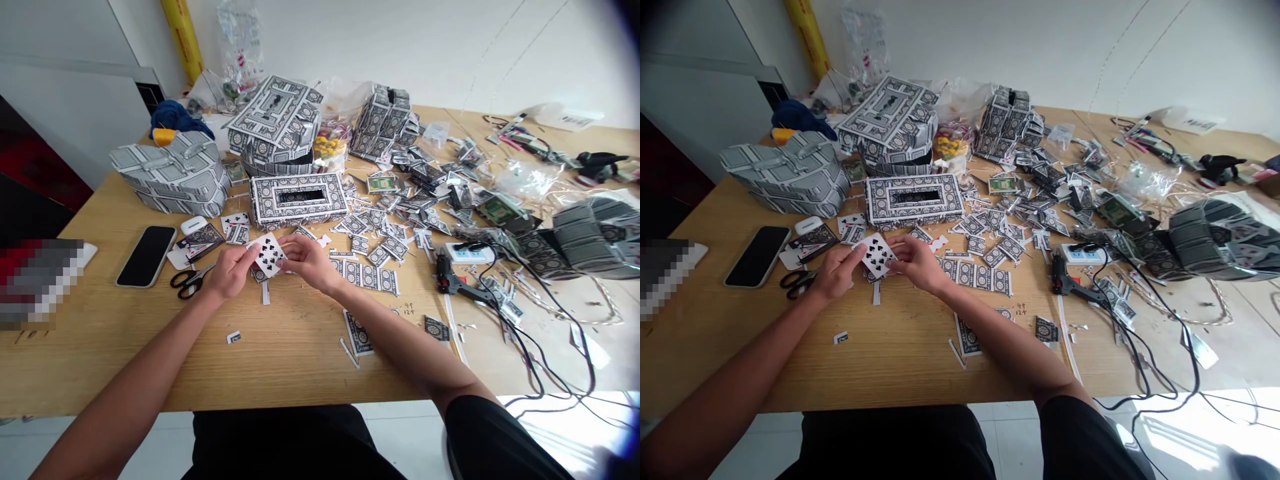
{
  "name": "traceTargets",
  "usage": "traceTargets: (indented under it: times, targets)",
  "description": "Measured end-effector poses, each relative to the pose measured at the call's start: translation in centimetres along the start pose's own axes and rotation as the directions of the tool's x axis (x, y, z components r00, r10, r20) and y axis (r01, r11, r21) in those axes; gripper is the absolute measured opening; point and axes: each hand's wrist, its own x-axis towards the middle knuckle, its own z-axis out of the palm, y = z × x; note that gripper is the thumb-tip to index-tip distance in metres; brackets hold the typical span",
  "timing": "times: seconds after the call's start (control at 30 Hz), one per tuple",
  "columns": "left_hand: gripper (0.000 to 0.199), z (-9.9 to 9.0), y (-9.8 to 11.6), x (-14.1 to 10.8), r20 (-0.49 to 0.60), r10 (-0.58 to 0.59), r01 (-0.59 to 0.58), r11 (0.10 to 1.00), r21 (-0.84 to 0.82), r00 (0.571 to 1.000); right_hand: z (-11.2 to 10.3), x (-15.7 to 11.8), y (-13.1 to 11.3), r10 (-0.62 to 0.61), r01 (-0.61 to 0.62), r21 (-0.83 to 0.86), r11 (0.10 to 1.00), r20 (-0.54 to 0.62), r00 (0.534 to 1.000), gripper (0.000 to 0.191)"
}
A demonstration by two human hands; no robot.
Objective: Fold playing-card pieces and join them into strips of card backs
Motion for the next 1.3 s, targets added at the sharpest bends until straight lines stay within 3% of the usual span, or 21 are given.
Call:
traceTargets:
  times: [0.13,0.3,0.5,0.73,0.83,0.9,1.03,1.17,1.3]
  targets:
    - [0.049,0.0,-0.5,0.6,-0.020,-0.148,0.142,0.973,-0.181,0.989,-0.1,0.0,-0.1,-0.003,0.003,0.010,1.000,0.035,0.999,0.057]
    - [0.032,-0.1,-0.9,1.2,-0.012,-0.141,0.131,0.943,-0.306,0.990,-0.6,0.3,-0.6,-0.044,0.039,-0.072,0.997,-0.071,0.997,0.049]
    - [0.034,-0.3,-0.6,1.0,0.073,-0.098,0.111,0.975,-0.192,0.992,-1.6,0.6,-1.4,-0.109,0.081,-0.117,0.990,-0.256,0.961,0.044]
    - [0.037,-0.2,-0.5,1.1,0.086,-0.080,0.093,0.983,-0.156,0.993,-1.9,0.6,-1.7,-0.138,0.103,-0.177,0.979,-0.202,0.970,0.044]
    - [0.036,-0.4,-0.9,0.9,0.012,-0.027,0.027,1.000,0.001,1.000,-2.3,0.7,-1.9,-0.130,0.082,-0.210,0.974,-0.226,0.965,0.040]
    - [0.031,-0.8,-1.0,0.8,0.001,0.106,-0.103,0.968,0.231,0.994,-2.7,0.9,-2.0,-0.124,0.070,-0.203,0.977,-0.271,0.955,0.037]
    - [0.026,-1.9,-1.0,0.8,0.137,0.300,-0.327,0.797,0.508,0.944,-3.1,1.3,-2.0,-0.066,0.013,-0.182,0.983,-0.290,0.955,0.036]
    - [0.044,-2.0,-1.1,1.0,0.284,0.274,-0.392,0.711,0.584,0.919,-3.0,1.3,-1.8,-0.068,-0.006,-0.240,0.971,-0.298,0.952,0.026]
    - [0.044,-1.5,-1.2,1.0,0.327,0.238,-0.384,0.767,0.514,0.914,-2.8,1.1,-1.7,-0.085,-0.013,-0.314,0.949,-0.297,0.951,0.021]
